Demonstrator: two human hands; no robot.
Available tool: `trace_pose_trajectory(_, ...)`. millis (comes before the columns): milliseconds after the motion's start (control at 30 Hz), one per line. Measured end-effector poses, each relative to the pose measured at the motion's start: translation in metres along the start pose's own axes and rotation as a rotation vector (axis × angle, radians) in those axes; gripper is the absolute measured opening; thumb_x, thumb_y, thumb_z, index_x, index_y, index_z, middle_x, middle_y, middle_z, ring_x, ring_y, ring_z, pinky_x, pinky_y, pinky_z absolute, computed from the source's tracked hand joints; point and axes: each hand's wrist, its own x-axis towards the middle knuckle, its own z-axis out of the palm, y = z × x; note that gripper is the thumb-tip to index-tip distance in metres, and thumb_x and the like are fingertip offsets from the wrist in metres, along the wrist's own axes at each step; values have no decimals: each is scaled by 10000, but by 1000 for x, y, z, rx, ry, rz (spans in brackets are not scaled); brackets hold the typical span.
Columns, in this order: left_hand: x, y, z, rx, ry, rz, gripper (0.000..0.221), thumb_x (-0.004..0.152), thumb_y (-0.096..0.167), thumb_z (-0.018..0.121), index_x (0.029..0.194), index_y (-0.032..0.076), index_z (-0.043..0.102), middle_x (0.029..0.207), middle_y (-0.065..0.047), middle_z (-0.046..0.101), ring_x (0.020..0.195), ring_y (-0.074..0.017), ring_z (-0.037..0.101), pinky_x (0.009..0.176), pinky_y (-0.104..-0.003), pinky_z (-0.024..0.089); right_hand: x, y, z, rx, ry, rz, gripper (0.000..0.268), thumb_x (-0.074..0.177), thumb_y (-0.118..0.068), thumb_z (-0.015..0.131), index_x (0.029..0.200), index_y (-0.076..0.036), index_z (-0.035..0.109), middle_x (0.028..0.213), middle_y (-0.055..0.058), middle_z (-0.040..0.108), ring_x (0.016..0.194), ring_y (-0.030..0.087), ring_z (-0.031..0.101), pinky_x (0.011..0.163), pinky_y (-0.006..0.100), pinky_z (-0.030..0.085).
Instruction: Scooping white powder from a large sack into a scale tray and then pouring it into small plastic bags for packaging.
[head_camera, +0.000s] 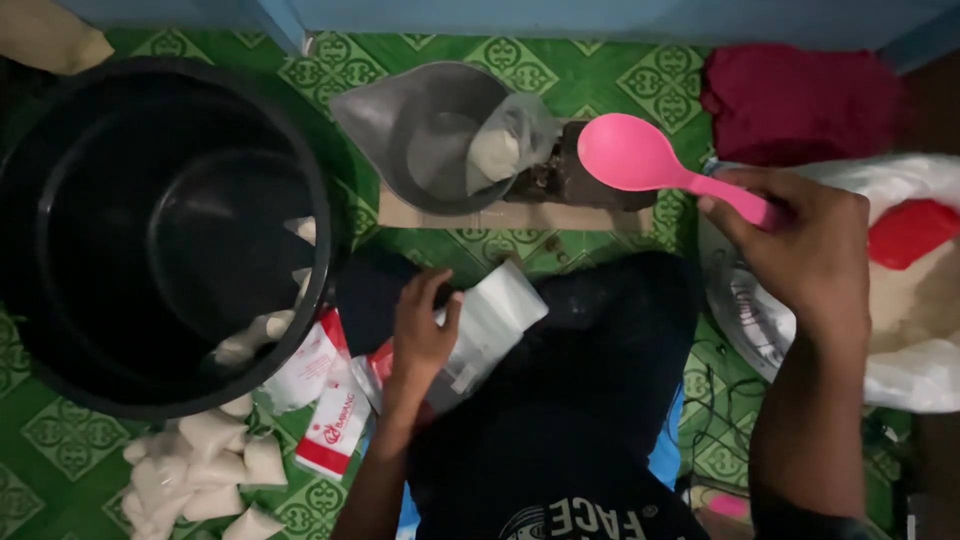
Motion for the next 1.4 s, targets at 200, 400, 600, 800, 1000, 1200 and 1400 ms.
trace_pose_trajectory(200,-12,-7,26,683,-354,-172,593,786,362,689,1258,46,516,1159,-154,575,1076,-364,516,803,-512,457,-25,27,-1,1,16,76,266,941,-241,790,1160,-93,758,914,42,726,749,55,544,668,257,418)
trace_pose_trajectory(400,25,-46,83,810,-854,-287,640,805,603,565,1230,130,645,1302,-106,600,1311,-321,426,1069,-510,238,-42,41,9,155,9,152,254,914,-166,776,1143,-64,733,1037,51,722,918,65,608,814,239,472)
trace_pose_trajectory(600,53,-63,90,667,-1154,-252,482,606,365,621,1024,149,728,1131,-132,689,1072,-334,652,889,-386,521,-68,72,18,84,23,238,296,920,-261,763,1145,-71,738,1026,90,727,920,108,634,775,275,465)
trace_pose_trajectory(800,60,-27,70,683,-1058,-442,482,682,316,559,1066,70,718,1207,-186,645,1237,-400,543,997,-465,397,-106,109,-6,8,144,387,247,932,-194,762,1169,-125,751,783,38,643,669,101,460,634,289,385)
trace_pose_trajectory(1000,53,-54,86,899,-1111,-354,585,741,534,478,1128,170,724,1300,-153,608,1291,-374,502,1044,-466,345,-147,145,-36,34,300,578,285,993,-294,690,1215,-122,739,735,20,542,689,97,433,627,287,385)
trace_pose_trajectory(1200,56,-76,98,944,-1156,-457,589,737,572,607,1168,187,722,1315,-129,622,1301,-369,513,1044,-504,358,-169,199,-45,-161,318,690,403,921,-206,511,1252,-109,722,885,204,708,871,319,673,708,434,458)
trace_pose_trajectory(1400,64,-70,100,982,-1220,-494,594,781,511,536,1199,133,722,1314,-121,653,1300,-357,540,995,-491,440,-150,256,-15,-590,15,800,216,842,-247,646,1004,-252,789,779,151,739,803,392,730,681,485,590)
